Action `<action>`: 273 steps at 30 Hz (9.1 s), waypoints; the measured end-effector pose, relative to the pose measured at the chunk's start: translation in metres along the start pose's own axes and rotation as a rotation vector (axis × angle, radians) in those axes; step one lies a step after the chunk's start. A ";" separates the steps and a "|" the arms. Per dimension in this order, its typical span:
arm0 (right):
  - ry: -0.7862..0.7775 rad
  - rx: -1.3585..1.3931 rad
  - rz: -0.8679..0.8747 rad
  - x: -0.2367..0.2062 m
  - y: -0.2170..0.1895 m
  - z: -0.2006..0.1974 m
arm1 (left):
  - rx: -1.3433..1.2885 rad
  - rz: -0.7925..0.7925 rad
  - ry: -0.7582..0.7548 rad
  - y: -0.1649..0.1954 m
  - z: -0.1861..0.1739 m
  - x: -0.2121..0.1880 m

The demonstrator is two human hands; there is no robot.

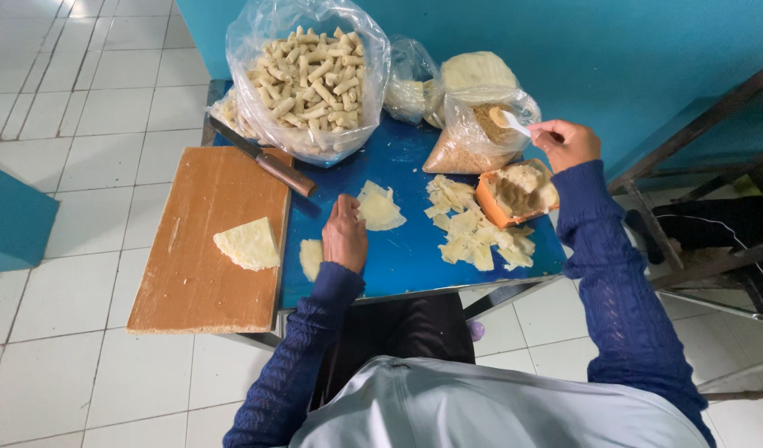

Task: The person sits at a small blue table folding thin dough wrappers around filling. They take dough pieces, spoon filling from an orange container onto a wrapper, fold the wrapper over the filling, press the edges closed, and set the finished snack on the table with the others.

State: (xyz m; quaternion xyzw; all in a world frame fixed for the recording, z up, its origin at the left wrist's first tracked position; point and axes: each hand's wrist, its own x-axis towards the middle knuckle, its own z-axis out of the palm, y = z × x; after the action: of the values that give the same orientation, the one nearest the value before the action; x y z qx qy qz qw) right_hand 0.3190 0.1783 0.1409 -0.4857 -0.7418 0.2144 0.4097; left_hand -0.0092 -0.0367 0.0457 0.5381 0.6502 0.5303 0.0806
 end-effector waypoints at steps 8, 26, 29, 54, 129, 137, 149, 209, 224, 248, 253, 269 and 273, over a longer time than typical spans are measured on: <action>-0.415 0.260 -0.097 -0.059 -0.025 0.095 | -0.062 -0.002 0.029 -0.012 0.005 -0.002; -0.073 -0.474 -0.903 -0.124 -0.077 0.135 | -0.169 -0.009 -0.028 -0.022 0.015 0.007; -0.040 -0.503 -0.945 -0.126 -0.076 0.134 | -0.171 -0.003 -0.028 -0.021 0.014 0.007; 0.279 -0.550 -0.643 -0.054 -0.029 0.075 | -0.060 0.129 -0.200 -0.018 0.003 0.011; -0.427 -0.068 -0.524 -0.081 -0.089 0.189 | -0.006 0.136 -0.285 -0.021 0.009 0.043; -0.323 -0.088 -0.699 -0.093 -0.094 0.182 | 0.000 0.151 -0.246 -0.025 0.014 0.045; -0.167 -0.224 -0.775 -0.093 -0.092 0.197 | -0.087 0.084 -0.242 -0.024 0.004 0.033; -0.237 0.274 -0.109 -0.037 -0.100 0.174 | 0.380 -0.064 -0.108 -0.022 0.019 0.029; 0.087 -0.199 -0.383 0.046 -0.077 0.052 | 0.412 0.004 -0.033 -0.021 0.036 0.037; 0.082 -0.471 -0.289 0.011 0.000 0.038 | -0.221 -0.023 -0.188 -0.002 0.012 -0.041; 0.041 -0.197 -0.084 0.013 0.013 0.018 | -0.023 0.022 -0.138 0.004 -0.004 -0.040; 0.099 -0.155 -0.007 -0.011 0.031 0.002 | 0.207 -0.013 -0.172 0.019 -0.015 -0.056; 0.067 -0.107 0.020 -0.015 0.022 -0.006 | 0.196 0.018 -0.138 0.019 -0.019 -0.060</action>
State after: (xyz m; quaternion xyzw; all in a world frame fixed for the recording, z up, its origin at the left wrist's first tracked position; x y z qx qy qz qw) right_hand 0.3382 0.1739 0.1227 -0.5212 -0.7331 0.1625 0.4055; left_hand 0.0140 -0.0976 0.0401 0.5844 0.6868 0.4269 0.0673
